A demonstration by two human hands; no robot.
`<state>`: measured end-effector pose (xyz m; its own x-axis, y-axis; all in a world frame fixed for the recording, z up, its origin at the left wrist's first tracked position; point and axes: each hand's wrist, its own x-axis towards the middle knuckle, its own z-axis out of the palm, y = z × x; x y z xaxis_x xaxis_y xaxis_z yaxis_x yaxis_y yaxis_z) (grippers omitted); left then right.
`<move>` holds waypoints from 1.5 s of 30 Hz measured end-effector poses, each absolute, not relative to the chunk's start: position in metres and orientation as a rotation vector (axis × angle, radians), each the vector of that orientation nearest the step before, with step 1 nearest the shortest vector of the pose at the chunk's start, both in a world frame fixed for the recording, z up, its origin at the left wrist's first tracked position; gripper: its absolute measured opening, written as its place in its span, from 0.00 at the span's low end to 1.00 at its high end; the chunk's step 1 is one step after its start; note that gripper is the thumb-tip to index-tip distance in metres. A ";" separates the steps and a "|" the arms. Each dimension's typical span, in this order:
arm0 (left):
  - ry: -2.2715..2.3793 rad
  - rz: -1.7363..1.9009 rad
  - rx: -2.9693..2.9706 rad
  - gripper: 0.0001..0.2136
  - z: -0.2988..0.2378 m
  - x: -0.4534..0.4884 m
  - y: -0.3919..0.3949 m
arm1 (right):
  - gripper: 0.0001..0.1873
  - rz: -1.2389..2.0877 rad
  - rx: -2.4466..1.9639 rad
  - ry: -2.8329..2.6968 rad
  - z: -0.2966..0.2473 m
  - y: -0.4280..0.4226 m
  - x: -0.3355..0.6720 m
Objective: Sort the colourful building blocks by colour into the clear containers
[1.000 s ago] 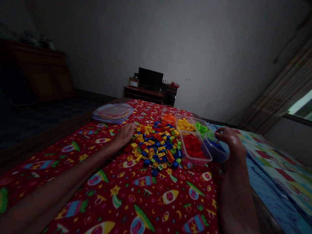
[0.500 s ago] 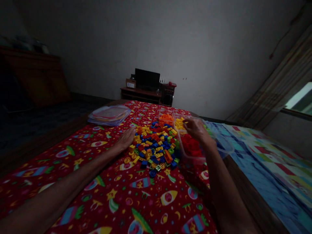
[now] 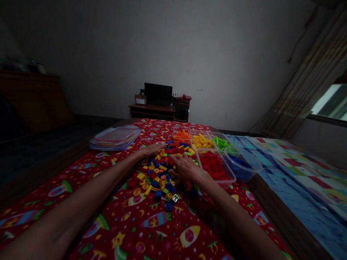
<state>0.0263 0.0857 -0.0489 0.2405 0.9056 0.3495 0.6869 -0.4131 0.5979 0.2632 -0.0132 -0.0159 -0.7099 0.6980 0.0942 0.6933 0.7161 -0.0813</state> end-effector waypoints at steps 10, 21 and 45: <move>1.359 0.687 2.484 0.23 -0.037 0.041 0.022 | 0.14 0.234 -0.821 -2.802 0.015 -0.013 0.279; 1.690 0.813 2.294 0.18 -0.030 0.082 0.098 | 0.10 0.050 -1.210 -2.555 0.025 -0.003 0.293; 1.432 0.889 2.523 0.16 -0.015 0.106 0.089 | 0.11 0.009 -1.386 -2.309 0.023 0.022 0.311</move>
